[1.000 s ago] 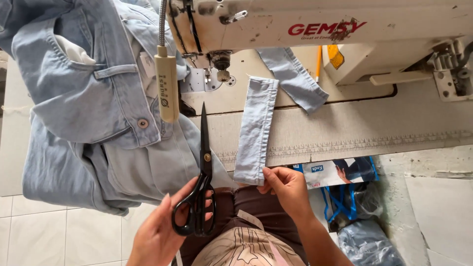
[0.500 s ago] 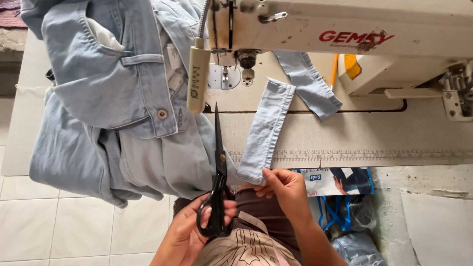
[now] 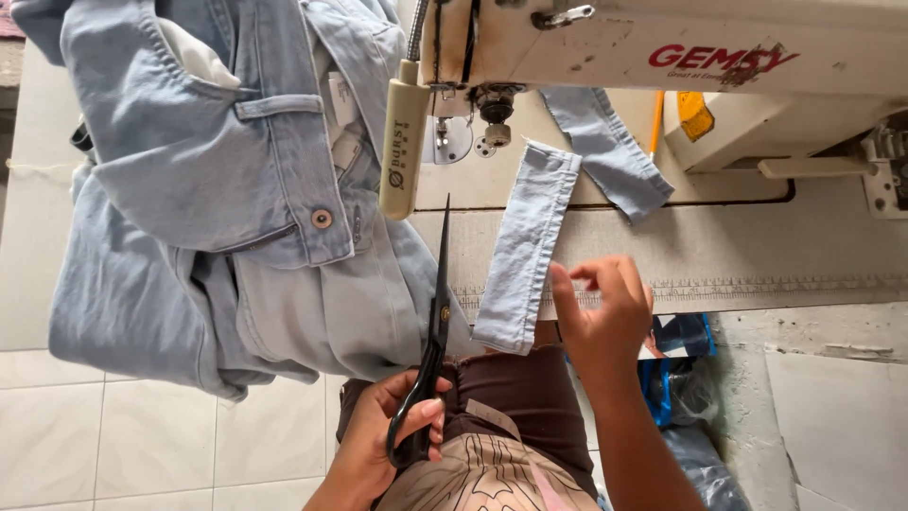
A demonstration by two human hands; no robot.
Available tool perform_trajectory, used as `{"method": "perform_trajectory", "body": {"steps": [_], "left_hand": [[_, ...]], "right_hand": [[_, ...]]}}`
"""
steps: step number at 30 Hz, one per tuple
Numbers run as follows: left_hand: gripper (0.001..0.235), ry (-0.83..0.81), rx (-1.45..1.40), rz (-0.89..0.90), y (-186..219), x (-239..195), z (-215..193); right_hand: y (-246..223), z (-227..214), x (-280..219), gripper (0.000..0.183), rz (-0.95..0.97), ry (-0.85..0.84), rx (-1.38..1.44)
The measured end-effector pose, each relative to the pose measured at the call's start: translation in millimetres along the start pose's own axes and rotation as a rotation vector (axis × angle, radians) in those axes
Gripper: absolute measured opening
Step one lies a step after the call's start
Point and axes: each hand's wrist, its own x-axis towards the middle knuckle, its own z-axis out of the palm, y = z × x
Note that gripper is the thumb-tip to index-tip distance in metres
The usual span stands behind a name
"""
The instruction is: Cutting strips of denim from a pair of jeans using scissors and then folding the strips.
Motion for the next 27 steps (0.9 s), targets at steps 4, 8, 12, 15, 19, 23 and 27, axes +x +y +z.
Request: {"method": "perform_trajectory", "body": {"steps": [4,8,12,15,19,23,27], "left_hand": [[0.036,-0.035,-0.017,0.025,-1,-1,-1],[0.038,-0.016,-0.010,0.021,4,-5,4],[0.035,0.044,0.009,-0.044,8,-7,8],[0.032,0.061,-0.009,-0.066,6,-5,6],[0.034,0.096,0.002,-0.065,3,0,4],[0.035,0.080,-0.037,-0.077,-2,2,0],[0.035,0.062,-0.031,-0.072,-4,2,-2]], "right_hand": [[10,28,20,0.035,-0.068,0.044,-0.174],[7,35,23,0.023,-0.085,0.069,-0.173],[5,34,21,0.023,-0.059,0.082,-0.155],[3,35,21,0.028,-0.052,0.095,-0.179],[1,38,25,0.031,-0.075,0.127,-0.287],[5,40,22,0.028,-0.061,0.125,-0.279],[4,38,21,0.033,-0.055,0.132,-0.281]]}}
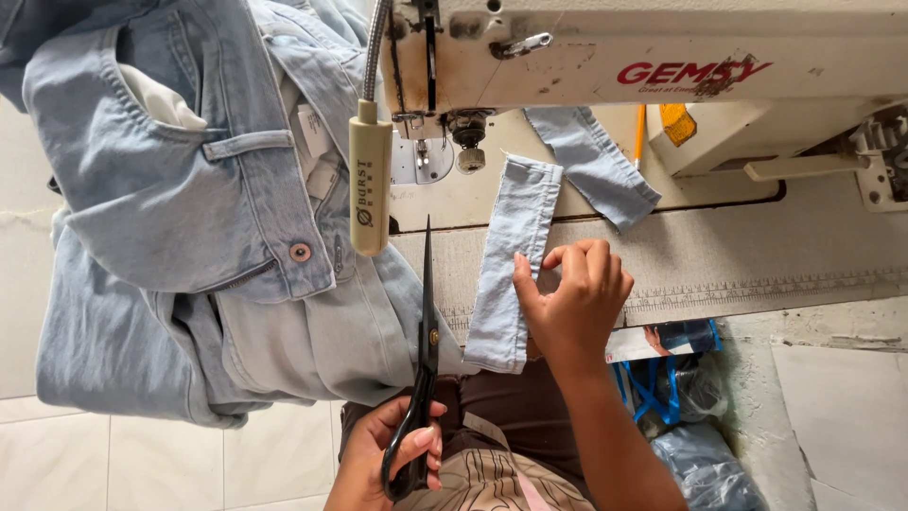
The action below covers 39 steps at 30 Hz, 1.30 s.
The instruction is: Cutting strips of denim from a pair of jeans using scissors and then folding the strips.
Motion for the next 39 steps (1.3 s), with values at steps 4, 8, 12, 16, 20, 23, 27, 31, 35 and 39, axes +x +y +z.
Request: {"method": "perform_trajectory", "body": {"steps": [4,8,12,16,20,23,27,31,35,39], "left_hand": [[0.036,-0.022,0.027,0.030,4,-2,1],[0.039,-0.089,-0.020,0.042,-6,3,-5],[0.038,-0.123,0.059,0.120,-11,4,-8],[0.048,-0.096,0.155,0.103,-5,1,-4],[0.043,-0.127,0.124,0.146,-16,0,-19],[0.045,-0.145,0.326,0.126,-2,-19,-23],[0.055,0.026,0.693,0.107,11,-50,-27],[0.036,0.069,0.772,-0.063,15,-63,-29],[0.033,-0.037,0.811,-0.140,2,-60,-50],[0.021,-0.067,0.938,-0.303,13,-64,-58]], "right_hand": [[-3,-18,12,0.045,-0.084,-0.069,0.110],[11,-22,29,0.078,-0.181,-0.483,0.117],[14,-16,38,0.094,-0.206,-0.665,0.016],[12,-7,43,0.096,-0.167,-0.677,0.010],[9,-10,46,0.097,-0.160,-0.703,-0.021],[8,-23,36,0.099,-0.160,-0.691,-0.038],[8,-69,-12,0.026,-0.067,-0.260,0.554],[22,-73,-61,0.054,0.281,-0.721,0.835],[26,-40,-66,0.070,0.725,-0.912,1.087],[13,-35,-62,0.045,0.746,-0.820,1.096]]}}
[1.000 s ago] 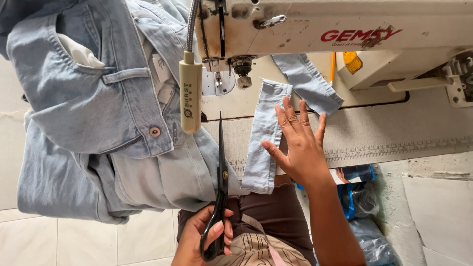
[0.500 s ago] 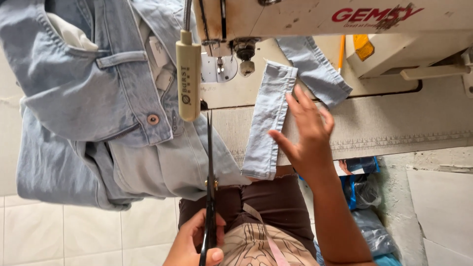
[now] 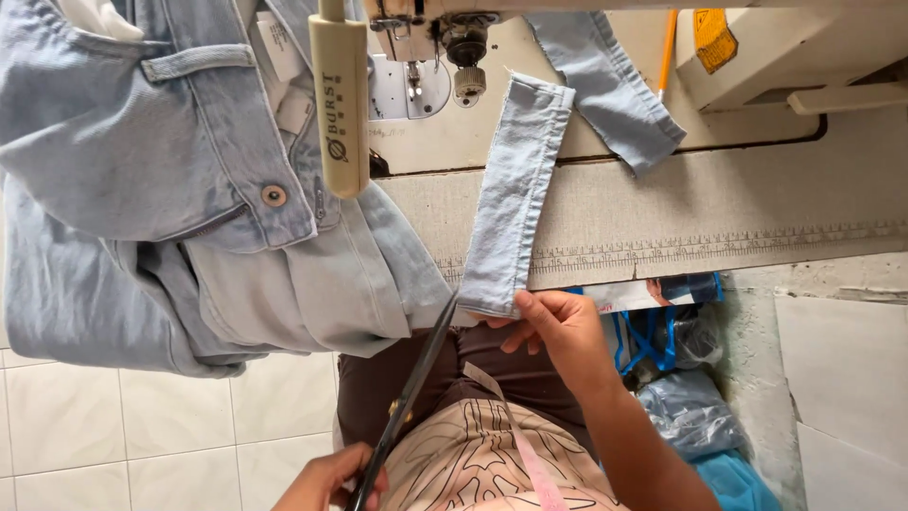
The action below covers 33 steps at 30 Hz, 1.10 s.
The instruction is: Cutting strips of denim from a pair of jeans using scissors and then folding the strips.
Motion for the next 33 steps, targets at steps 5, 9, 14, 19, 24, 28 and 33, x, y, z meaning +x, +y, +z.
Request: {"method": "perform_trajectory", "body": {"steps": [5,9,14,19,24,28,33], "left_hand": [[0.011,0.049,0.134,-0.105,-4,-6,-3],[0.009,0.051,0.257,-0.144,-6,-5,-5],[0.024,0.020,0.226,-0.117,-9,1,0],[0.023,0.007,0.152,-0.134,27,-13,2],[0.017,0.023,0.126,-0.041,5,-4,2],[0.016,0.066,0.112,-0.017,7,-5,8],[0.010,0.082,0.163,-0.040,-3,3,9]], "right_hand": [[-2,14,0,0.037,0.002,0.028,0.022],[6,21,-1,0.032,-0.053,-0.050,0.139],[9,26,-3,0.032,-0.037,-0.059,0.166],[2,10,-13,0.042,-0.147,0.002,0.041],[-23,0,-10,0.011,-0.817,0.413,-0.617],[-40,-5,16,0.018,-1.062,0.448,-0.949],[-43,-4,29,0.022,-1.044,0.402,-1.116]]}}
